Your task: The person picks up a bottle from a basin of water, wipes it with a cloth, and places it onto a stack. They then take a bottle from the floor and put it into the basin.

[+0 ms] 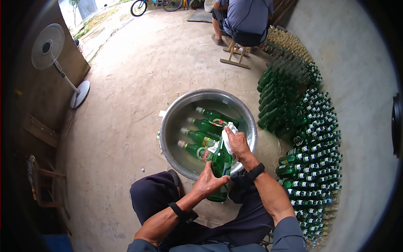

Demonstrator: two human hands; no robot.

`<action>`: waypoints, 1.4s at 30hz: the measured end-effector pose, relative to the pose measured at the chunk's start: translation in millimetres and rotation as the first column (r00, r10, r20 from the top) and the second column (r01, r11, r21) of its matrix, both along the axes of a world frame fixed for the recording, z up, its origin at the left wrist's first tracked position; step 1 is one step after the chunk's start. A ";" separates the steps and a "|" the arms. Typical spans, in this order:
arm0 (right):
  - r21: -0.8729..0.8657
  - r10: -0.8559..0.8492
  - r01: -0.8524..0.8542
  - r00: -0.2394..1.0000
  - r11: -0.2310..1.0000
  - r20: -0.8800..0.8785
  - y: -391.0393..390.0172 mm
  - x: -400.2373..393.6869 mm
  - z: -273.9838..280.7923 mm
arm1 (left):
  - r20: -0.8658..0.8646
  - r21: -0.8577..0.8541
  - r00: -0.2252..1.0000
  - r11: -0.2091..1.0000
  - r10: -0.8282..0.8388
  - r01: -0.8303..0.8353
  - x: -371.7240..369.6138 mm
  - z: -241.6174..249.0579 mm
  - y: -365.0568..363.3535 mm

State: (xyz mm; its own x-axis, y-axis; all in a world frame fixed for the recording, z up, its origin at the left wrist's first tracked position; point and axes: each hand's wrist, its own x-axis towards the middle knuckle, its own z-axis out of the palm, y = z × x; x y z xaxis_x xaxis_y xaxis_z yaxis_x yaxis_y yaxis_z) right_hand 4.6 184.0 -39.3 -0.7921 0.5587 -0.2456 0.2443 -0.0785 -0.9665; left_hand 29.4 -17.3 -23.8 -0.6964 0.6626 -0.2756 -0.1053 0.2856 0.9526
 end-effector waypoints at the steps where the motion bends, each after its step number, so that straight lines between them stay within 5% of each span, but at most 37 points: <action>1: -0.015 -0.002 0.003 0.999 1.000 0.038 5.0 -0.3 -4.1 | 0.004 -0.009 1.000 1.000 -0.003 0.003 0.5 -0.7 0.0; 6: -0.220 -0.015 0.048 0.989 0.974 0.148 6.5 4.7 -0.9 | -0.012 -0.067 1.000 0.998 -0.004 0.003 0.3 -4.6 0.9; 11: -0.160 0.353 -0.361 0.932 0.919 -0.080 -2.0 19.2 27.1 | -0.050 -0.065 0.999 0.998 0.005 -0.008 -6.1 -3.9 -2.6; 16: -0.117 0.182 -0.188 0.982 0.975 -0.057 -11.2 11.6 16.0 | -0.042 -0.245 0.998 0.969 -0.039 0.028 -2.0 7.2 -1.0; 21: 0.055 -0.074 0.068 0.992 0.996 0.100 -14.5 4.2 8.6 | -0.091 -0.231 0.994 0.972 -0.056 0.034 0.7 10.1 0.2; 27: 0.108 0.021 -0.045 0.976 0.993 0.217 0.8 9.1 4.2 | -0.091 -0.158 0.995 0.987 -0.043 0.028 1.5 -5.3 -0.7; 29: -0.189 0.115 -0.099 0.991 0.977 0.074 0.4 11.5 -2.2 | -0.104 -0.156 0.994 0.987 -0.038 0.022 -0.2 -11.0 -2.3; 33: -0.238 0.281 -0.295 0.955 0.926 -0.091 -6.8 19.4 13.6 | -0.044 -0.215 0.999 0.976 -0.032 0.021 -6.0 1.8 -3.6; 42: -0.223 -0.032 0.026 0.999 0.974 -0.021 -17.2 6.1 5.1 | -0.115 -0.205 0.991 0.978 -0.061 0.037 1.0 -0.4 -2.5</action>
